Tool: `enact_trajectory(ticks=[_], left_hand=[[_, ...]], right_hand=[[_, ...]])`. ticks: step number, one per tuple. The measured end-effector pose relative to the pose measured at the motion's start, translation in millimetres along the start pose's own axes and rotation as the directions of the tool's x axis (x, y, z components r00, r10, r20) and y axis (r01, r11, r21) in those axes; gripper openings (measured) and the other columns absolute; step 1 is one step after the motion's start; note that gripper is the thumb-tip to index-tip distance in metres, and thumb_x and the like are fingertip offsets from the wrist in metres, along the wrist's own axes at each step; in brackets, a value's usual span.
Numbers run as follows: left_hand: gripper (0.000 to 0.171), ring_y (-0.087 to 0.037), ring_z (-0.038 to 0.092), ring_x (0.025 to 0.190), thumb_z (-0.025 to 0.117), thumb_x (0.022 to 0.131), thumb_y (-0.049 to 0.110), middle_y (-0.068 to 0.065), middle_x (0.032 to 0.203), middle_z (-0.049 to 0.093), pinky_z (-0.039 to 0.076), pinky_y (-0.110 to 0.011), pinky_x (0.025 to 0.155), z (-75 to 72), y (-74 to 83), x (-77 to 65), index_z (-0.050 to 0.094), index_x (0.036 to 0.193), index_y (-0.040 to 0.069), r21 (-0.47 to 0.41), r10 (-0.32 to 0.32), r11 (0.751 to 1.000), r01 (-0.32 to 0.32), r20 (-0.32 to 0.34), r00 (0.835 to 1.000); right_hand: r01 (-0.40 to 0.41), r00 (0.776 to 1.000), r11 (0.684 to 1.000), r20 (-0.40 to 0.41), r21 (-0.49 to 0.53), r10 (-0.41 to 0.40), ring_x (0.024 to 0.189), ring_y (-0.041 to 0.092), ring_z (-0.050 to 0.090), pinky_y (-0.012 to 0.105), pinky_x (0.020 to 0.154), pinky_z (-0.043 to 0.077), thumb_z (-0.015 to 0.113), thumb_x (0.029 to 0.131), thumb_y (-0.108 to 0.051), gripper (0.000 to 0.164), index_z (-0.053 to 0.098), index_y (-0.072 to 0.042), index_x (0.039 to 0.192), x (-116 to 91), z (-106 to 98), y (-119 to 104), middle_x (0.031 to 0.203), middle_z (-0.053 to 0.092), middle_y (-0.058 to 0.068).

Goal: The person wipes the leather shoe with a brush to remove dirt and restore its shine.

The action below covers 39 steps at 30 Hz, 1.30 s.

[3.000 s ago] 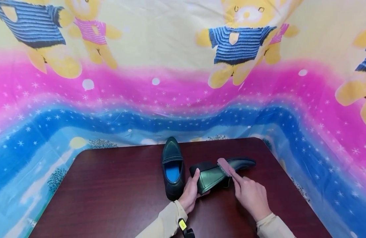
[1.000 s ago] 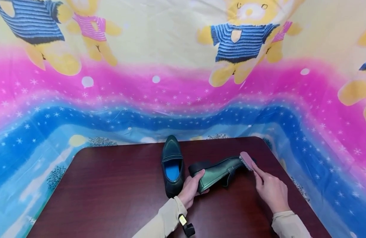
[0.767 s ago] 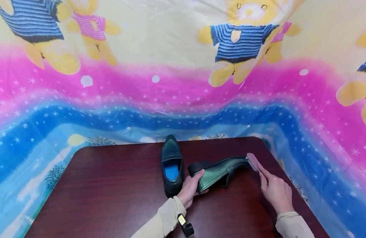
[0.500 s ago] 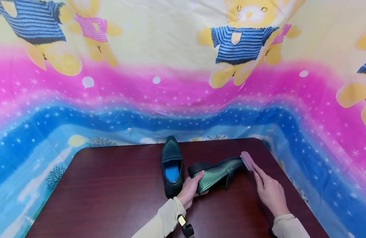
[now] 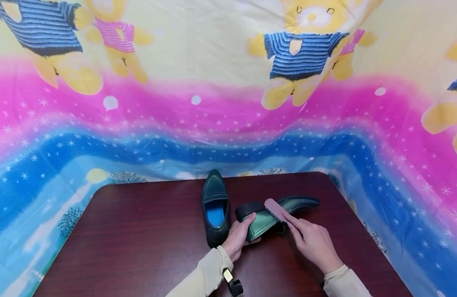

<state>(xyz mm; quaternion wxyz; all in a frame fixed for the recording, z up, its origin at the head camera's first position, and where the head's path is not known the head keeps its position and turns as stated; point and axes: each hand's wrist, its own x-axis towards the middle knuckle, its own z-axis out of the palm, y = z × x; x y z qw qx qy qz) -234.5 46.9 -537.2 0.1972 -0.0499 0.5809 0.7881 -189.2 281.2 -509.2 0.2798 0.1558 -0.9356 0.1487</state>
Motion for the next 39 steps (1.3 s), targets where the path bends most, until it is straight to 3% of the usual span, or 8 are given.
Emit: enact_trajectory(ticks=[4, 10, 23, 39], left_hand=[[0.074, -0.019, 0.071, 0.089, 0.066, 0.097, 0.052, -0.019, 0.118, 0.063, 0.064, -0.043, 0.081, -0.2, -1.0, 0.1, 0.041, 0.136, -0.005, 0.01, 0.001, 1.0, -0.001, 0.002, 1.0], [0.074, -0.019, 0.071, 0.091, 0.066, 0.097, 0.053, -0.018, 0.121, 0.063, 0.063, -0.045, 0.083, 0.7, -0.2, -0.5, 0.041, 0.138, -0.004, 0.02, 0.003, 1.0, -0.002, -0.004, 1.0], [0.075, -0.019, 0.072, 0.092, 0.067, 0.096, 0.054, -0.017, 0.121, 0.063, 0.064, -0.041, 0.083, 0.9, 0.6, -3.3, 0.042, 0.138, -0.003, 0.028, 0.002, 1.0, -0.002, 0.018, 1.0], [0.075, -0.018, 0.071, 0.091, 0.067, 0.096, 0.055, -0.017, 0.12, 0.062, 0.064, -0.042, 0.083, 0.5, 0.2, -5.0, 0.043, 0.137, -0.003, 0.045, 0.014, 0.999, -0.014, 0.013, 1.0]], right_hand=[[0.005, 1.0, 1.0, 0.018, 0.002, -0.005, 0.051, -0.001, 0.025, 0.02, 0.05, 0.027, 0.077, 0.091, -0.015, 0.042, 0.073, -0.027, 0.132, 0, 2, -1, 0.063, 0.043, -0.017], [-0.042, 0.999, 0.999, 0.031, -0.008, 0.042, 0.049, -0.001, 0.025, 0.022, 0.049, 0.027, 0.078, 0.091, -0.016, 0.046, 0.071, -0.03, 0.134, 1, 2, 3, 0.063, 0.051, -0.015], [-0.114, 0.993, 0.987, 0.029, -0.11, 0.118, 0.046, 0.005, 0.023, 0.024, 0.043, 0.022, 0.074, 0.094, -0.019, 0.044, 0.069, -0.029, 0.137, 0, -7, 17, 0.057, 0.038, -0.013], [-0.146, 0.986, 0.98, -0.096, -0.132, 0.134, 0.045, 0.004, 0.02, 0.025, 0.042, 0.02, 0.074, 0.093, -0.017, 0.044, 0.071, -0.027, 0.135, -10, -2, 42, 0.058, 0.036, -0.011]])
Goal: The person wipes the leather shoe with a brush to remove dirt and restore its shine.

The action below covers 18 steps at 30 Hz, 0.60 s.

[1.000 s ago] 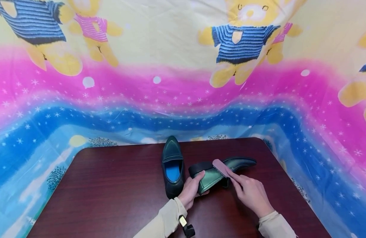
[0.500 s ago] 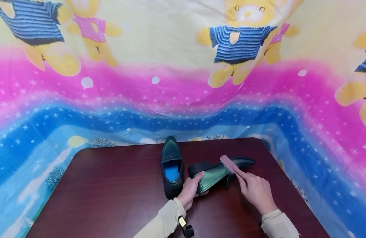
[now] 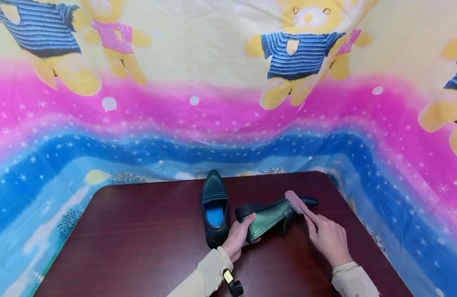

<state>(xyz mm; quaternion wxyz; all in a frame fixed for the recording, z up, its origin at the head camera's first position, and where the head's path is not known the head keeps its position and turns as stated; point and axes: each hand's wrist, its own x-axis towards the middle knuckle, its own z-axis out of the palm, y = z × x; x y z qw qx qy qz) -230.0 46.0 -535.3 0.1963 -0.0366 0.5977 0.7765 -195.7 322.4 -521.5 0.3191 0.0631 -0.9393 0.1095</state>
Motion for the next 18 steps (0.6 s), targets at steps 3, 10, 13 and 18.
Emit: enact_trajectory(ticks=[3, 10, 13, 18], left_hand=[[0.075, -0.018, 0.072, 0.091, 0.068, 0.096, 0.054, -0.016, 0.12, 0.063, 0.064, -0.042, 0.083, 0.0, -0.5, 0.8, 0.043, 0.137, -0.003, -0.006, -0.002, 1.0, 0.002, -0.001, 1.0], [0.074, -0.018, 0.072, 0.09, 0.068, 0.096, 0.054, -0.017, 0.119, 0.063, 0.064, -0.042, 0.083, 0.4, -0.1, 0.9, 0.044, 0.136, -0.003, -0.014, -0.003, 1.0, 0.003, -0.004, 1.0], [0.074, -0.018, 0.072, 0.091, 0.068, 0.096, 0.053, -0.017, 0.12, 0.063, 0.064, -0.042, 0.083, 0.3, 0.1, 0.5, 0.043, 0.136, -0.003, -0.016, -0.007, 1.0, 0.007, -0.001, 1.0], [0.073, -0.018, 0.072, 0.091, 0.068, 0.096, 0.053, -0.017, 0.12, 0.064, 0.064, -0.041, 0.082, -0.4, 0.5, 0.4, 0.044, 0.137, -0.003, -0.021, -0.007, 1.0, 0.007, 0.0, 1.0]], right_hand=[[-0.015, 1.0, 1.0, 0.009, -0.001, 0.015, 0.045, 0.004, 0.022, 0.025, 0.043, 0.021, 0.074, 0.093, -0.017, 0.045, 0.069, -0.027, 0.137, 0, -1, 2, 0.058, 0.038, -0.01], [-0.065, 0.998, 0.998, 0.023, -0.005, 0.065, 0.044, 0.007, 0.028, 0.027, 0.042, 0.023, 0.072, 0.095, -0.017, 0.047, 0.066, -0.029, 0.141, -3, -3, 13, 0.056, 0.042, -0.009], [-0.087, 0.996, 0.996, 0.022, -0.005, 0.087, 0.044, 0.009, 0.029, 0.028, 0.042, 0.023, 0.071, 0.096, -0.018, 0.046, 0.066, -0.028, 0.141, -5, -5, 19, 0.055, 0.043, -0.008], [-0.116, 0.993, 0.993, 0.036, -0.018, 0.117, 0.043, 0.011, 0.03, 0.03, 0.042, 0.023, 0.069, 0.098, -0.018, 0.044, 0.065, -0.025, 0.141, -6, -7, 25, 0.053, 0.04, -0.006]])
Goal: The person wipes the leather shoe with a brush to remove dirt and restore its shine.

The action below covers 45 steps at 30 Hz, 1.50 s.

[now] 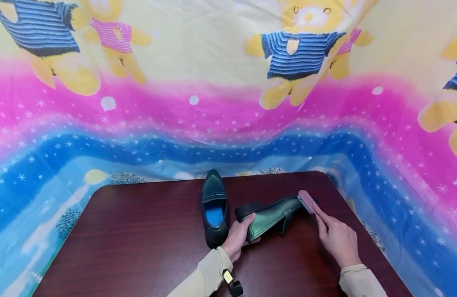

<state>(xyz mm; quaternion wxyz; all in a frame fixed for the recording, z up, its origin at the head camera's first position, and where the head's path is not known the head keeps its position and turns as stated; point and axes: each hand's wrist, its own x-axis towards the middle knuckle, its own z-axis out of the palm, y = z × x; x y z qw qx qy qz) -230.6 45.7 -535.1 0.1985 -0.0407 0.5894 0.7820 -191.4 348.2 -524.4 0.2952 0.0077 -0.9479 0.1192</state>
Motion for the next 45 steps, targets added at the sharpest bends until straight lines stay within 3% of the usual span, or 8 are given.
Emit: enact_trajectory(ticks=[2, 5, 9, 15, 23, 30, 45], left_hand=[[0.073, -0.018, 0.072, 0.091, 0.068, 0.096, 0.053, -0.017, 0.12, 0.064, 0.064, -0.042, 0.082, -0.3, 0.1, 0.3, 0.044, 0.137, -0.003, -0.005, 0.004, 1.0, -0.004, 0.001, 1.0], [0.074, -0.018, 0.071, 0.092, 0.068, 0.096, 0.053, -0.017, 0.12, 0.064, 0.064, -0.042, 0.082, -1.1, -0.6, 1.1, 0.044, 0.137, -0.003, -0.013, 0.005, 1.0, -0.005, 0.003, 1.0], [0.074, -0.019, 0.071, 0.091, 0.068, 0.096, 0.053, -0.017, 0.12, 0.063, 0.064, -0.042, 0.082, -2.0, -1.5, 1.7, 0.043, 0.137, -0.003, -0.017, -0.005, 1.0, 0.005, 0.004, 1.0], [0.076, -0.019, 0.071, 0.092, 0.067, 0.096, 0.054, -0.019, 0.121, 0.063, 0.064, -0.042, 0.082, -0.7, -1.7, 2.0, 0.041, 0.139, -0.004, -0.018, 0.0, 1.0, 0.0, 0.017, 1.0], [0.077, -0.019, 0.071, 0.093, 0.066, 0.097, 0.054, -0.019, 0.122, 0.063, 0.063, -0.043, 0.083, -0.3, -4.1, 2.3, 0.04, 0.141, -0.005, -0.019, -0.005, 1.0, 0.005, 0.027, 1.0], [0.075, -0.02, 0.071, 0.097, 0.065, 0.098, 0.054, -0.018, 0.126, 0.062, 0.063, -0.043, 0.086, -0.9, 1.0, 0.9, 0.041, 0.142, -0.002, -0.005, 0.003, 1.0, -0.003, 0.039, 0.999], [0.071, -0.019, 0.071, 0.095, 0.066, 0.098, 0.051, -0.017, 0.123, 0.063, 0.063, -0.044, 0.086, -3.3, -2.0, 1.8, 0.044, 0.139, -0.003, -0.014, -0.002, 1.0, 0.002, 0.024, 1.0]], right_hand=[[0.0, 1.0, 1.0, -0.003, 0.002, 0.0, 0.043, 0.013, 0.032, 0.03, 0.041, 0.024, 0.068, 0.098, -0.018, 0.044, 0.065, -0.024, 0.142, 1, -1, -1, 0.053, 0.045, -0.003], [0.022, 1.0, 0.999, -0.022, 0.028, -0.022, 0.043, 0.017, 0.042, 0.032, 0.041, 0.029, 0.069, 0.098, -0.017, 0.044, 0.066, -0.023, 0.141, 3, -2, -7, 0.064, 0.064, 0.005], [0.109, 0.994, 0.991, -0.037, 0.082, -0.106, 0.047, 0.014, 0.048, 0.033, 0.044, 0.035, 0.073, 0.095, -0.015, 0.045, 0.068, -0.024, 0.138, 4, -4, -25, 0.082, 0.075, 0.007], [0.229, 0.973, 0.967, 0.009, 0.114, -0.232, 0.048, -0.002, 0.025, 0.022, 0.048, 0.025, 0.077, 0.091, -0.015, 0.05, 0.068, -0.029, 0.138, 4, -4, -54, 0.064, 0.05, -0.014], [0.274, 0.959, 0.958, 0.052, 0.085, -0.279, 0.048, -0.001, 0.027, 0.02, 0.047, 0.027, 0.077, 0.091, -0.02, 0.044, 0.071, -0.029, 0.134, 7, 1, -64, 0.059, 0.042, -0.017], [0.27, 0.961, 0.961, 0.035, 0.058, -0.273, 0.048, 0.0, 0.021, 0.021, 0.047, 0.022, 0.078, 0.089, -0.018, 0.042, 0.074, -0.026, 0.13, 9, -1, -59, 0.059, 0.034, -0.016], [0.186, 0.983, 0.983, 0.005, -0.007, -0.186, 0.045, 0.003, 0.02, 0.024, 0.043, 0.02, 0.076, 0.091, -0.019, 0.05, 0.067, -0.032, 0.139, 9, 3, -28, 0.056, 0.035, -0.013]])
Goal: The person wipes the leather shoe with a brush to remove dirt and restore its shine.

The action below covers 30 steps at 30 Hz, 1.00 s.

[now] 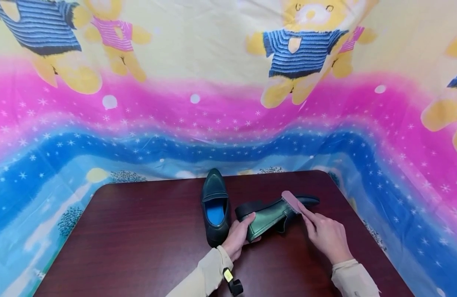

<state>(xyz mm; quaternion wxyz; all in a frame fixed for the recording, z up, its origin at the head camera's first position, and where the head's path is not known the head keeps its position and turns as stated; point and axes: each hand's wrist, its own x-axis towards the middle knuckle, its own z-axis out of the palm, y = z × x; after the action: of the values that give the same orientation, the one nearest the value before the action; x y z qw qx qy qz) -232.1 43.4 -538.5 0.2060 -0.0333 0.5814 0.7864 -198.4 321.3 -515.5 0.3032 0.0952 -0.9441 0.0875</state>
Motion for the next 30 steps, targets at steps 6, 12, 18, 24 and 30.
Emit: enact_trajectory(ticks=[6, 12, 18, 24, 30], left_hand=[[0.073, -0.019, 0.071, 0.094, 0.066, 0.097, 0.052, -0.017, 0.122, 0.063, 0.063, -0.044, 0.085, 1.8, 0.8, 1.1, 0.043, 0.138, -0.003, 0.003, 0.01, 1.0, -0.01, -0.002, 1.0], [0.075, -0.019, 0.07, 0.096, 0.067, 0.097, 0.053, -0.017, 0.123, 0.062, 0.063, -0.044, 0.085, 0.9, -0.9, 1.1, 0.042, 0.14, -0.003, 0.004, 0.0, 1.0, 0.0, 0.004, 1.0], [0.075, -0.02, 0.071, 0.094, 0.067, 0.097, 0.053, -0.018, 0.122, 0.062, 0.063, -0.044, 0.084, 0.6, -1.9, 1.6, 0.042, 0.138, -0.004, -0.004, 0.006, 1.0, -0.006, -0.003, 1.0], [0.073, -0.021, 0.071, 0.095, 0.066, 0.098, 0.051, -0.018, 0.121, 0.063, 0.063, -0.046, 0.086, 0.4, -3.0, 2.5, 0.042, 0.139, -0.004, -0.02, -0.003, 1.0, 0.003, -0.003, 1.0], [0.076, -0.022, 0.07, 0.097, 0.065, 0.098, 0.053, -0.019, 0.123, 0.062, 0.063, -0.046, 0.086, -0.2, -2.4, 2.1, 0.041, 0.141, -0.004, -0.014, -0.004, 1.0, 0.004, 0.01, 1.0]], right_hand=[[-0.043, 0.999, 0.999, -0.029, -0.023, 0.042, 0.044, 0.004, 0.02, 0.025, 0.043, 0.019, 0.075, 0.092, -0.019, 0.051, 0.065, -0.032, 0.141, -4, 0, 12, 0.055, 0.035, -0.012], [-0.104, 0.994, 0.994, -0.05, -0.038, 0.102, 0.043, 0.007, 0.021, 0.027, 0.042, 0.018, 0.073, 0.094, -0.018, 0.048, 0.067, -0.029, 0.14, -11, -3, 23, 0.054, 0.037, -0.01], [-0.098, 0.991, 0.995, -0.094, -0.018, 0.096, 0.042, 0.009, 0.026, 0.028, 0.042, 0.022, 0.073, 0.093, -0.016, 0.044, 0.069, -0.023, 0.137, -11, -5, 24, 0.056, 0.047, -0.004], [0.028, 0.996, 0.993, -0.085, 0.117, -0.018, 0.046, 0.001, 0.034, 0.027, 0.045, 0.031, 0.079, 0.088, -0.012, 0.05, 0.07, -0.023, 0.136, -7, -7, -1, 0.071, 0.067, -0.003], [0.138, 0.99, 0.968, -0.034, 0.209, -0.134, 0.051, -0.005, 0.033, 0.02, 0.049, 0.032, 0.081, 0.086, -0.013, 0.045, 0.074, -0.027, 0.129, -3, -3, -26, 0.066, 0.052, -0.017]])
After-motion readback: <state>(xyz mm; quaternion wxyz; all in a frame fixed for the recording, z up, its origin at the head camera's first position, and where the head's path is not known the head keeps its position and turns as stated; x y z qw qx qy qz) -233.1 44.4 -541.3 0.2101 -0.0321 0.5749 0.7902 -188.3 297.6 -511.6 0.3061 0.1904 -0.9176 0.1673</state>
